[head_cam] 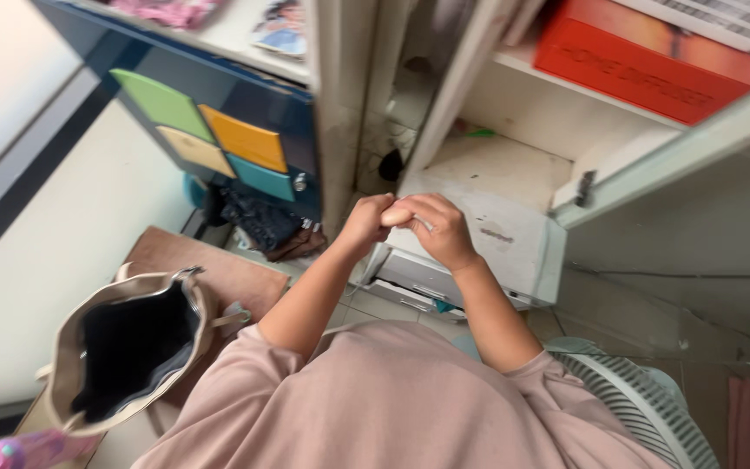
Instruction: The person packs a beige tote bag on a small table: they rummage inside it, take out a polka-dot pouch, retrieve a small round jar from a mirrored cabinet, coil a white earphone cable and place it in the bag, add a small bottle and a powder compact, then place the packed bag onto a cabinet shelf.
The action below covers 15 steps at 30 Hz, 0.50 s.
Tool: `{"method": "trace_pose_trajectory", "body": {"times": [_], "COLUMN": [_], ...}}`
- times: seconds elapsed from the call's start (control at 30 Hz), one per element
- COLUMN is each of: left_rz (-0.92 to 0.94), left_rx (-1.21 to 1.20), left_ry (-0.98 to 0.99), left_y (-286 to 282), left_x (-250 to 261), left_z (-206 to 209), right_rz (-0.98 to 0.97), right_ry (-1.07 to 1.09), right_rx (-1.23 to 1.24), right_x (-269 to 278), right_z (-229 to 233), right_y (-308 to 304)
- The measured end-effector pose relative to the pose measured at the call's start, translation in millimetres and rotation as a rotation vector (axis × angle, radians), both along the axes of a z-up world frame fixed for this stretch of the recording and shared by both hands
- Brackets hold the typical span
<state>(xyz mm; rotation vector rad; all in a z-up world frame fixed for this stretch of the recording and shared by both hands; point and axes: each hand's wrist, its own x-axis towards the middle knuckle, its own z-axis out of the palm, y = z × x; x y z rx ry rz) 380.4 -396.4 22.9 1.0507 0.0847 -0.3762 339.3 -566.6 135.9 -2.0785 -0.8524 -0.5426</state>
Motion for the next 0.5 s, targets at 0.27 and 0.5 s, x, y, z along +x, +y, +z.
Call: {"method": "trace_pose_trajectory", "body": {"times": [0.27, 0.5], "left_rz": [-0.062, -0.231], "left_rx": [0.253, 0.439], "left_ry": [-0.101, -0.381], "left_y": [-89.9, -97.6], "left_x": [52.7, 86.1], "left_z": [48.7, 107.4], "right_rz": [-0.283, -0.396], "right_ry": [-0.087, 0.129], "right_rx": [0.046, 0.32], "right_x": [23.3, 61.5], "right_z": [3.4, -0.9], "right_y": [-65.9, -81.5]}}
